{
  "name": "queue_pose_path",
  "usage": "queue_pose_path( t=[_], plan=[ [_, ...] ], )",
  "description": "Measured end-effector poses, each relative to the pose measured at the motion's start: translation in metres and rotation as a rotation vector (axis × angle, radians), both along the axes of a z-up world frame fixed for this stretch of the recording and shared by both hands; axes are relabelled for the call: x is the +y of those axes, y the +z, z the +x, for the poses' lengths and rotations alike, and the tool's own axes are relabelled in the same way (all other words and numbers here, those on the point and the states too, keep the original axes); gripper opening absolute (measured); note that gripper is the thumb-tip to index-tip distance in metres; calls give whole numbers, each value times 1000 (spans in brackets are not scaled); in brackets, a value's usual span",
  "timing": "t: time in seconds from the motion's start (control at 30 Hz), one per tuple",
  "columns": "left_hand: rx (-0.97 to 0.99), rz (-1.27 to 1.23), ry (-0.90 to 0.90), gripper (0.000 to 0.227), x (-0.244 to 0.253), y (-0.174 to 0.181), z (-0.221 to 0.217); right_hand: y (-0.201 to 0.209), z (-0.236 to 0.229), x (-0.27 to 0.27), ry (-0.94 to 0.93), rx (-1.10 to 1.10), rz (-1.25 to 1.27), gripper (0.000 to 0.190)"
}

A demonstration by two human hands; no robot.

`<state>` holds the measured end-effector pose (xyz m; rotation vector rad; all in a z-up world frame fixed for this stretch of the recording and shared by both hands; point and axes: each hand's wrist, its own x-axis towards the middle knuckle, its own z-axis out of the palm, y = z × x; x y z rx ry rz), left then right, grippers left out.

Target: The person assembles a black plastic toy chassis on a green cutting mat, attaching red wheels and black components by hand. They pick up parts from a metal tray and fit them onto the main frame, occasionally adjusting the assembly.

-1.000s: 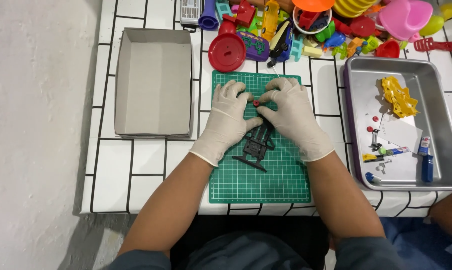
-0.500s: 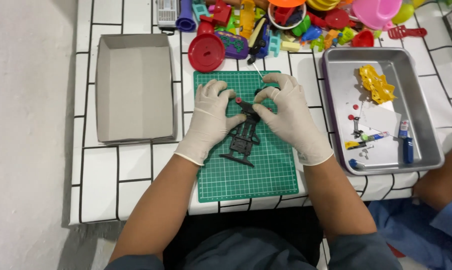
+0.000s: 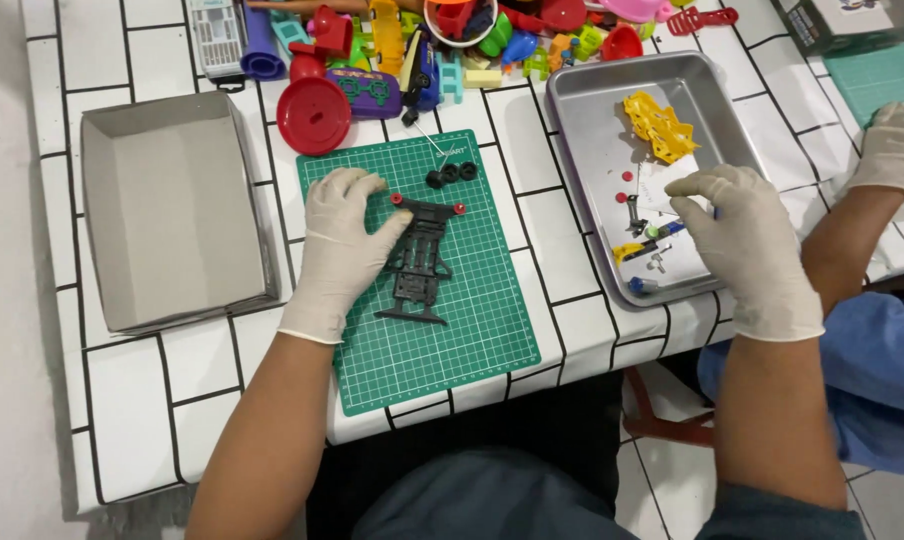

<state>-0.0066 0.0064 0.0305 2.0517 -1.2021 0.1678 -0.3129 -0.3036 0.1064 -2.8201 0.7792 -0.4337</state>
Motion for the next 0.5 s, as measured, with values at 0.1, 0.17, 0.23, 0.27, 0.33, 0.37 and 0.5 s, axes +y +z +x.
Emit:
queue_pose_path(
  t=[0.1, 0.17, 0.23, 0.27, 0.33, 0.37, 0.5],
  plan=[
    [36, 7, 52, 38, -2, 0, -1, -8, -4, -24, -23, 69, 143, 20],
    [38, -5, 53, 37, -1, 0, -3, -15, 1, -35, -79, 164, 183, 23],
    [39, -19, 55, 36, -2, 1, -4, -19, 4, -42, -135, 257, 223, 26],
    [61, -25, 64, 36, -2, 1, -5, -21, 3, -43, -105, 248, 237, 24],
    [81, -31, 74, 35, -2, 1, -5, -15, 5, -38, -73, 236, 252, 22],
    [82, -39, 75, 34, -1, 1, -5, -9, 6, -31, -118, 258, 287, 22],
    [56, -57, 79, 34, -1, -2, -3, -6, 7, -27, -153, 283, 321, 22]
  ],
)
